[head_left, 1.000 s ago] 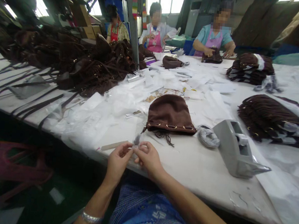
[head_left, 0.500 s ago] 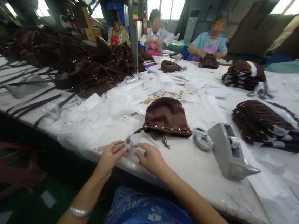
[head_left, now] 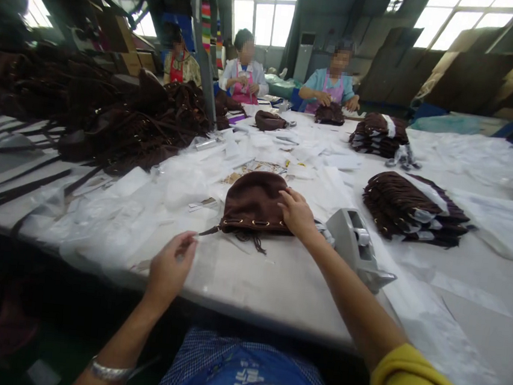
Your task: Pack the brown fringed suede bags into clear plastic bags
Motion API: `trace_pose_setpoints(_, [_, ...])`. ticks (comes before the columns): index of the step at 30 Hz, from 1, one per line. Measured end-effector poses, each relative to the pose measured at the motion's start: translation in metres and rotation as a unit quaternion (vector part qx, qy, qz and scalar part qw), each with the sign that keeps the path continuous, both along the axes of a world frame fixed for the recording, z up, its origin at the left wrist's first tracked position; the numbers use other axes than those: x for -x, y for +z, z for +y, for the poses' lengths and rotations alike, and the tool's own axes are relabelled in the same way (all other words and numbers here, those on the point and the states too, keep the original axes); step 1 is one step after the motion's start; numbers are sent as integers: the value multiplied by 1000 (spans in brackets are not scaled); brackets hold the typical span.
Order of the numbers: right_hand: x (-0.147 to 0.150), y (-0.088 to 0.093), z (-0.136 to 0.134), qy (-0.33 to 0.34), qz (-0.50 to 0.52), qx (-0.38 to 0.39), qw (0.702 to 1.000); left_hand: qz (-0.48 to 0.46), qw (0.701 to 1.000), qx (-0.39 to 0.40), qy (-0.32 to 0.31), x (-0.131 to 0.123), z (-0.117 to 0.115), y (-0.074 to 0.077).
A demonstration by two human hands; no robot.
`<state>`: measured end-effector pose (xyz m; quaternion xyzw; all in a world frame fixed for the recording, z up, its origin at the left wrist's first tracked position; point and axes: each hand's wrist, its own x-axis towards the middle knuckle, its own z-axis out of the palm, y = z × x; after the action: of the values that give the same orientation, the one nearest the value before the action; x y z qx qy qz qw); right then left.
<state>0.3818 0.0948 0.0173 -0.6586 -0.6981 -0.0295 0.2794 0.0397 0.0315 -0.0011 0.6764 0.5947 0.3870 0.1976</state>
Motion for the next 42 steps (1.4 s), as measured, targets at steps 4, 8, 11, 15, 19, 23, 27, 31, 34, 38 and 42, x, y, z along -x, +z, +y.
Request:
trace_pose_setpoints(4, [-13,19,54,13,-23,110,994,75,984,-60,-152,-38,4,-7])
trace_pose_setpoints(8, [-23,27,44,44,-42,140,988,218,946,-142,-194,-46,44,-11])
trace_pose_setpoints(11, [-21,16,4,81,-106,201,970,270,925,-96,-248,-43,77,-14])
trace_pose_setpoints(15, [-13,0,-31,49,-153,244,956,275,917,-11,-288,-41,104,-15])
trace_pose_setpoints(19, [-20,13,-26,69,-130,201,968,206,925,-39,-317,-40,118,4])
trace_pose_setpoints(23, [-35,59,-16,39,-107,141,983,137,928,-48,-343,-38,132,49])
trace_pose_setpoints(27, [-42,117,-15,12,-119,95,988,137,927,-121,-327,-36,140,114])
trace_pose_setpoints(31, [-43,167,-25,18,-104,28,994,194,912,-236,-274,-31,119,180])
trace_pose_setpoints(34, [-43,194,-33,20,-66,-41,997,195,895,-377,-141,-35,72,191])
trace_pose_setpoints(38, [-43,212,-26,17,-25,-141,989,151,774,-407,-460,-70,-4,112])
trace_pose_setpoints(42, [-41,217,0,40,-1,-187,982,182,676,-208,-683,-126,-29,8])
